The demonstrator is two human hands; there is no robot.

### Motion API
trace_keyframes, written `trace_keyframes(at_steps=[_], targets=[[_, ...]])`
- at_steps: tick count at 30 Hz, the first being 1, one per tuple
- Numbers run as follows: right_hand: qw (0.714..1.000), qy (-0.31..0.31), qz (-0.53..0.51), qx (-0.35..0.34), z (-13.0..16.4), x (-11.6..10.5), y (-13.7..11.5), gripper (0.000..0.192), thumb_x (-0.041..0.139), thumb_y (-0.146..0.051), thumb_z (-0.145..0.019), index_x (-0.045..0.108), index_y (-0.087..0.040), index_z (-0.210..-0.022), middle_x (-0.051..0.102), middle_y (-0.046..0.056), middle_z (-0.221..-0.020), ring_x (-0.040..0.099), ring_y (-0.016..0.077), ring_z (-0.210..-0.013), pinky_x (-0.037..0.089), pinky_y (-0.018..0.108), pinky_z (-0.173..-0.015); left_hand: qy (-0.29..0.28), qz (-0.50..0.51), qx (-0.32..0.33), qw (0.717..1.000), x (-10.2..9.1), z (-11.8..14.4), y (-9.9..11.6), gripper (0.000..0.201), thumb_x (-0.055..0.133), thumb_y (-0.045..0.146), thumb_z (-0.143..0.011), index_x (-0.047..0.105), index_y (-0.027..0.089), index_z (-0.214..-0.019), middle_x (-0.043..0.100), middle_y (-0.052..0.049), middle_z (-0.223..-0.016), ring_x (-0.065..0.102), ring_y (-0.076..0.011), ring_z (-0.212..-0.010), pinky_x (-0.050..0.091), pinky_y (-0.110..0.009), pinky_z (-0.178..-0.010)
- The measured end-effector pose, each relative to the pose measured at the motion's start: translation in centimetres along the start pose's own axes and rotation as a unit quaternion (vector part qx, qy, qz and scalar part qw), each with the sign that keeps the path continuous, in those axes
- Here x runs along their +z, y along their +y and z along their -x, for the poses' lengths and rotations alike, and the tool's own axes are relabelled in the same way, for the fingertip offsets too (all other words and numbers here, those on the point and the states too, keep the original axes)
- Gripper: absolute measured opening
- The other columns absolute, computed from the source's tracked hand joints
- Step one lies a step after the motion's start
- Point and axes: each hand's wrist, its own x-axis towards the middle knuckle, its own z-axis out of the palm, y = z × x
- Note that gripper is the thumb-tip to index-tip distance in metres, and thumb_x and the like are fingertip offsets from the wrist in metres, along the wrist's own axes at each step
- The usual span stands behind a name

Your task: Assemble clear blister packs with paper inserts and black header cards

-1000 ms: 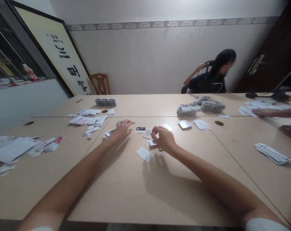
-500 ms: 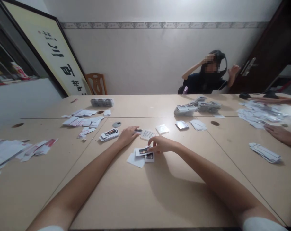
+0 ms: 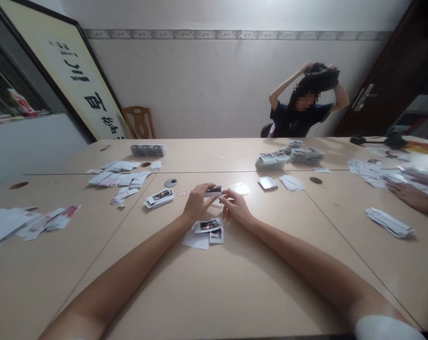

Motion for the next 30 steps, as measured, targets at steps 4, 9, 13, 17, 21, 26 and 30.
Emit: trace_keyframes(at_steps=[4, 9, 13, 17, 21, 26, 30], targets=[[0.999, 0.026, -0.028, -0.024, 0.1, 0.1, 0.5, 0.031, 0.064, -0.05, -0.084, 0.063, -0.019, -0.091, 0.064, 0.001, -0.081, 0.06, 0.0117, -0.054, 0.048, 0.022, -0.046, -0.002, 0.04, 0.009, 0.999, 1.1, 0.6, 0.6, 0.024, 0.068, 0.03, -0.091, 0.06, 0.021, -0.111, 0.071, -0.007, -0.109, 0.068, -0.0238, -0.104, 0.053, -0.038, -0.092], [0.998, 0.038, -0.043, -0.026, -0.1, 0.0, 0.8, 0.032, 0.066, -0.05, -0.081, 0.066, -0.018, -0.086, 0.066, 0.003, -0.075, 0.062, 0.015, -0.055, 0.046, 0.023, -0.044, 0.002, 0.053, 0.018, 0.998, 1.3, 1.0, 0.5, 0.016, 0.065, 0.027, -0.092, 0.059, 0.02, -0.105, 0.067, -0.008, -0.109, 0.066, -0.0225, -0.106, 0.053, -0.037, -0.093], [0.997, 0.046, -0.044, -0.033, -0.2, 0.0, 0.9, 0.03, 0.067, -0.048, -0.08, 0.067, -0.018, -0.083, 0.067, 0.003, -0.074, 0.062, 0.0148, -0.055, 0.047, 0.024, -0.047, 0.005, 0.037, 0.021, 0.999, 1.2, 1.2, 0.5, 0.01, 0.057, 0.025, -0.096, 0.061, 0.021, -0.104, 0.066, -0.009, -0.111, 0.063, -0.0233, -0.11, 0.05, -0.039, -0.097], [0.997, 0.048, -0.044, -0.044, -0.1, 0.1, 0.7, 0.027, 0.067, -0.045, -0.079, 0.067, -0.019, -0.082, 0.068, 0.003, -0.077, 0.061, 0.0135, -0.054, 0.048, 0.025, -0.052, 0.008, 0.013, 0.02, 1.0, 1.1, 1.3, 0.7, 0.012, 0.055, 0.026, -0.097, 0.064, 0.02, -0.102, 0.07, -0.008, -0.103, 0.065, -0.0245, -0.102, 0.049, -0.04, -0.091], [0.996, 0.052, -0.045, -0.052, 0.1, 0.1, 0.5, 0.023, 0.068, -0.042, -0.08, 0.066, -0.018, -0.081, 0.069, 0.003, -0.08, 0.06, 0.012, -0.052, 0.046, 0.024, -0.049, 0.017, -0.008, 0.028, 0.999, 1.0, 1.5, 0.9, 0.013, 0.056, 0.026, -0.098, 0.066, 0.019, -0.098, 0.074, -0.007, -0.101, 0.065, -0.0254, -0.101, 0.045, -0.043, -0.093], [0.996, 0.055, -0.044, -0.061, 0.1, 0.1, 0.6, 0.02, 0.066, -0.039, -0.08, 0.066, -0.019, -0.082, 0.07, 0.003, -0.08, 0.06, 0.0118, -0.052, 0.046, 0.024, -0.048, 0.024, -0.028, 0.033, 0.999, 0.8, 1.6, 1.1, 0.017, 0.056, 0.03, -0.098, 0.07, 0.021, -0.097, 0.077, -0.006, -0.099, 0.067, -0.0247, -0.102, 0.045, -0.043, -0.095], [0.996, 0.055, -0.035, -0.067, 0.2, 0.2, 0.6, 0.02, 0.067, -0.04, -0.08, 0.067, -0.019, -0.08, 0.07, 0.003, -0.079, 0.06, 0.0119, -0.052, 0.047, 0.024, -0.049, 0.037, -0.042, 0.031, 0.998, 0.8, 1.7, 1.0, 0.019, 0.058, 0.033, -0.098, 0.073, 0.022, -0.094, 0.078, -0.006, -0.096, 0.068, -0.0259, -0.104, 0.044, -0.045, -0.098]])
